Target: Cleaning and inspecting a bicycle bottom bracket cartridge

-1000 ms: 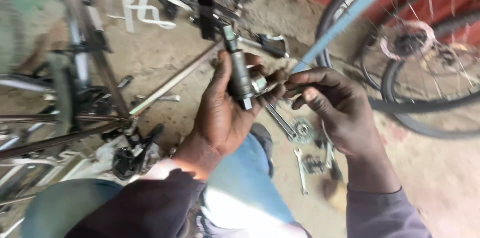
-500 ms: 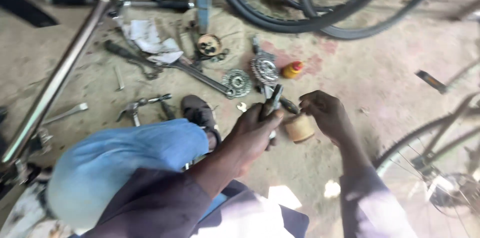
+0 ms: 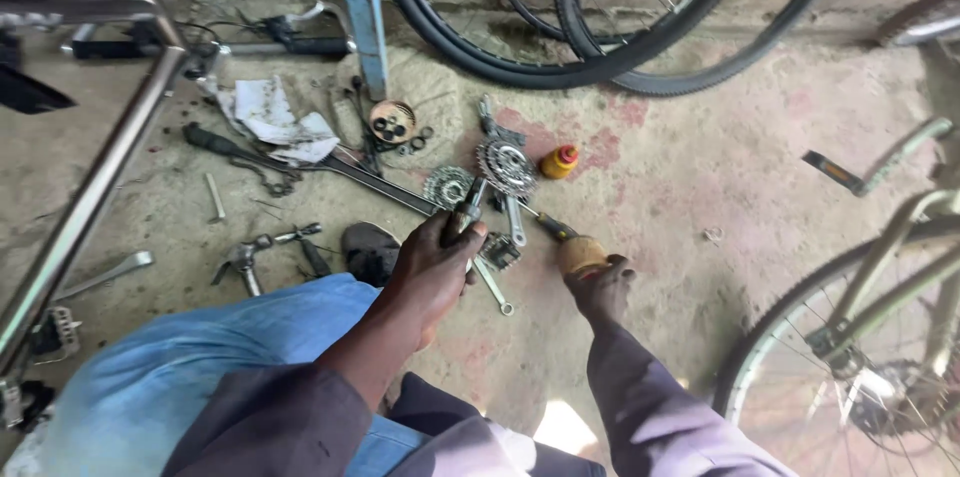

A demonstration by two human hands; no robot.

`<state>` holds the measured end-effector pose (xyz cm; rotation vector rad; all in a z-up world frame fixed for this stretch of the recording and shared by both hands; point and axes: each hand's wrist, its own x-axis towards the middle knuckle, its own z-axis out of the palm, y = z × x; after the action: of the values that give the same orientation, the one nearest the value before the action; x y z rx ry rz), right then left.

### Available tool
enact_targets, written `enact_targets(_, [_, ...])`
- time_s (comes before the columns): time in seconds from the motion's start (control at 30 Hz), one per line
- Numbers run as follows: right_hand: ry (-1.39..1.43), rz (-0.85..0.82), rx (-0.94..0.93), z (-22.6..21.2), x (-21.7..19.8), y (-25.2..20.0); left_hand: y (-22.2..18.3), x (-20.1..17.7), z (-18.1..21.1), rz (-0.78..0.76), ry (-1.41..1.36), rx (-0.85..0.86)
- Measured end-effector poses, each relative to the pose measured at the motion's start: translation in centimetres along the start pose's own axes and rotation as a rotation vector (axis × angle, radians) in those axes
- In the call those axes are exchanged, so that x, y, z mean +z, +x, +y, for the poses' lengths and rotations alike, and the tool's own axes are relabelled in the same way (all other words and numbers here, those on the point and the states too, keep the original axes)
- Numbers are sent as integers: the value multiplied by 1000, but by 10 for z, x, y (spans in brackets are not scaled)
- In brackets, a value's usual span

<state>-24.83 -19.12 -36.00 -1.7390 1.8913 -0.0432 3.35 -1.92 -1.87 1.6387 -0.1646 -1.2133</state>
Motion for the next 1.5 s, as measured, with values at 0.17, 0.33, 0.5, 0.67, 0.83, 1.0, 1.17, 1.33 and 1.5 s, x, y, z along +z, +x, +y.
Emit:
enact_targets(0.17, [-24,292,-429,-105,-48,-48,-3,-29,53,144,-236,129])
enact_targets(0.33, [182,144,-710,-200,-45,-73,-26,-78,91,250,-357,289])
enact_targets(0.5, [208,-152,-857,-276,24,-61,-9,-118,82,290,-323,315])
enact_targets(0.67, [203,-210,-992,-334,103,-72,-8,-183,103,211,-293,288])
enact_targets(0.83, [173,-423,-1080,-386,162,-112,-22,-244,101,226,-149,306])
enact_targets(1.0, [158,-227,-1457,-414,232,-130,-52,-287,93,460,-120,-87])
enact_targets(1.17, [-17,-289,-1453,-416,256,-121,-67,-320,58,423,100,-158])
enact_targets(1.33, [-268,-278,-1437,-407,236,-128,-58,-324,49,277,522,-139])
enact_targets(1.5, [-918,-90,-1500,-436,245,-126,-48,-326,39,262,567,-97])
